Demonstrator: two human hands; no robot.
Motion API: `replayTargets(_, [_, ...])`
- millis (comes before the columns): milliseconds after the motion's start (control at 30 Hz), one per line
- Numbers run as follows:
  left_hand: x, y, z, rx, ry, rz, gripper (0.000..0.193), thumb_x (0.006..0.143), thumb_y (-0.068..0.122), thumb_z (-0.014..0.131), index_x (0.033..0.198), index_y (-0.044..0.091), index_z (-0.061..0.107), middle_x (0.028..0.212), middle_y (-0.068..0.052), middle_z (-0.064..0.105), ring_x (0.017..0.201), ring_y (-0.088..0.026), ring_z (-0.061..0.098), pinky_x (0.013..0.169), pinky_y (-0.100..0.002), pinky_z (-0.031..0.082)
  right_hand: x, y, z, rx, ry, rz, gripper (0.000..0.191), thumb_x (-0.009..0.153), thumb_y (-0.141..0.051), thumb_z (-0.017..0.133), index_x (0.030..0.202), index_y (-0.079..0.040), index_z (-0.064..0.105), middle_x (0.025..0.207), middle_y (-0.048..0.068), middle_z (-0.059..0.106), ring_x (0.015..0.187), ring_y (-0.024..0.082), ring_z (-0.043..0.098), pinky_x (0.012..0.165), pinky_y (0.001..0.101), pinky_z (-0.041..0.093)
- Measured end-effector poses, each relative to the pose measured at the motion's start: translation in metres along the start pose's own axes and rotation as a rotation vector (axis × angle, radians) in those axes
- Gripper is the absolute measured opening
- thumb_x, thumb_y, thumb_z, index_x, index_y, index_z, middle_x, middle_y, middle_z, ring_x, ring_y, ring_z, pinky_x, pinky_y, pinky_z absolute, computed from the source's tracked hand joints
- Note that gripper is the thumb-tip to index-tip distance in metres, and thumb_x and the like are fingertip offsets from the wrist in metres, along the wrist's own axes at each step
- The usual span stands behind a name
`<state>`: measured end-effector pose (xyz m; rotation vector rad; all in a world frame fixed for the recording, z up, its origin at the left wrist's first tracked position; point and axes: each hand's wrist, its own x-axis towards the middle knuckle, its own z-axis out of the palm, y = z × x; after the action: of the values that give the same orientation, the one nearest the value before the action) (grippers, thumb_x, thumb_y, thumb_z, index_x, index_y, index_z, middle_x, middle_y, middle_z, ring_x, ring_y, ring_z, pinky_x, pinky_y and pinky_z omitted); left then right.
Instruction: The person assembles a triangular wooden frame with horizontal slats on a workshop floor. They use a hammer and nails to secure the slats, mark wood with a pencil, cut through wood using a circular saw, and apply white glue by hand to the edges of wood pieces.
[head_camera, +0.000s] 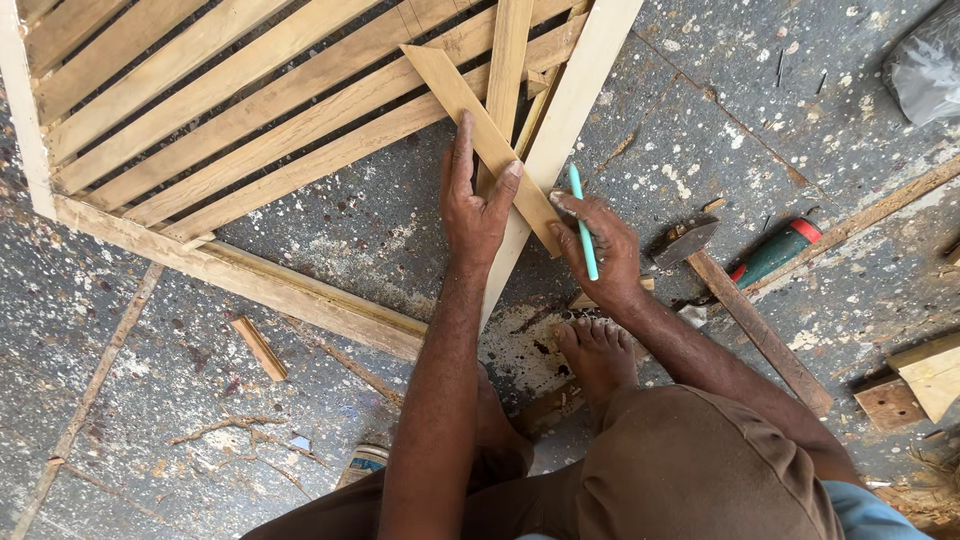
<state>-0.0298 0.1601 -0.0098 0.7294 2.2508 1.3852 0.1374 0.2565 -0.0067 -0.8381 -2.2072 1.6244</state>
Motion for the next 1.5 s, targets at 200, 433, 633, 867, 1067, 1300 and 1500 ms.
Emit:
replayTargets(200, [0.001, 0.000, -0.001, -0.024, -0.017, -0.053, 0.078, 0.102, 0.024, 0.073, 0.163, 0.010, 0.028, 0.156, -0.024, 0.041, 0.147, -0.037, 0.048, 0.114, -0.046, 0.058, 0.008, 0.002, -0.009, 0.087, 0.110, -0.064, 0.033, 0.111, -0.017, 0.059, 0.142, -0.006, 0.058, 0.119, 0.015, 0.073, 0.095, 0.019, 0.073, 0.076, 0.0352, 0.067])
replayTargets(433, [0.003, 0.003, -0.001, -0.041, -0.020, -0.081, 0.077, 0.101, 0.025, 0.072, 0.163, 0.010, 0.028, 0.153, -0.023, 0.043, 0.145, -0.036, 0.051, 0.112, -0.045, 0.059, 0.045, -0.009, -0.021, -0.122, 0.123, -0.178, 0.022, 0.108, -0.019, 0.064, 0.118, -0.002, 0.073, 0.089, 0.013, 0.076, 0.067, 0.015, 0.066, 0.058, 0.0335, 0.056])
replayTargets(633, [0.004, 0.003, -0.002, -0.016, -0.005, -0.041, 0.076, 0.103, 0.028, 0.073, 0.163, 0.011, 0.030, 0.151, -0.022, 0.046, 0.145, -0.035, 0.050, 0.115, -0.046, 0.056, 0.094, -0.027, -0.012, -0.155, -0.034, -0.275, 0.020, 0.105, -0.016, 0.066, 0.119, -0.003, 0.073, 0.104, 0.016, 0.078, 0.076, 0.018, 0.071, 0.064, 0.0376, 0.061])
replayTargets(867, [0.004, 0.004, -0.003, -0.002, -0.007, -0.043, 0.076, 0.102, 0.031, 0.074, 0.162, 0.011, 0.031, 0.146, -0.020, 0.048, 0.142, -0.034, 0.053, 0.113, -0.044, 0.057, 0.115, -0.054, -0.009, -0.208, -0.101, -0.288, 0.027, 0.107, -0.022, 0.068, 0.124, -0.001, 0.070, 0.114, 0.017, 0.075, 0.110, 0.033, 0.069, 0.091, 0.0483, 0.058])
replayTargets(1067, [0.002, 0.004, -0.002, -0.020, -0.010, -0.053, 0.076, 0.102, 0.031, 0.073, 0.163, 0.012, 0.031, 0.150, -0.020, 0.047, 0.144, -0.033, 0.052, 0.114, -0.044, 0.057, 0.114, -0.042, -0.008, -0.217, -0.134, -0.273, 0.025, 0.107, -0.021, 0.068, 0.123, -0.002, 0.072, 0.113, 0.016, 0.076, 0.108, 0.032, 0.071, 0.090, 0.0488, 0.059])
replayTargets(1300, [0.002, 0.002, -0.002, 0.009, 0.002, -0.014, 0.077, 0.102, 0.025, 0.075, 0.163, 0.012, 0.030, 0.152, -0.021, 0.046, 0.147, -0.036, 0.047, 0.119, -0.047, 0.051, 0.108, -0.027, -0.021, -0.258, -0.140, -0.306, 0.019, 0.107, -0.019, 0.066, 0.120, -0.007, 0.074, 0.117, 0.014, 0.077, 0.106, 0.026, 0.074, 0.092, 0.0459, 0.061])
replayTargets(1500, [0.000, 0.000, 0.000, -0.078, -0.010, -0.069, 0.077, 0.100, 0.027, 0.074, 0.162, 0.014, 0.030, 0.152, -0.019, 0.046, 0.146, -0.033, 0.050, 0.118, -0.046, 0.055, 0.121, -0.028, -0.012, -0.277, -0.208, -0.161, 0.024, 0.106, -0.023, 0.067, 0.123, -0.009, 0.075, 0.113, 0.013, 0.078, 0.079, 0.021, 0.070, 0.085, 0.0467, 0.057])
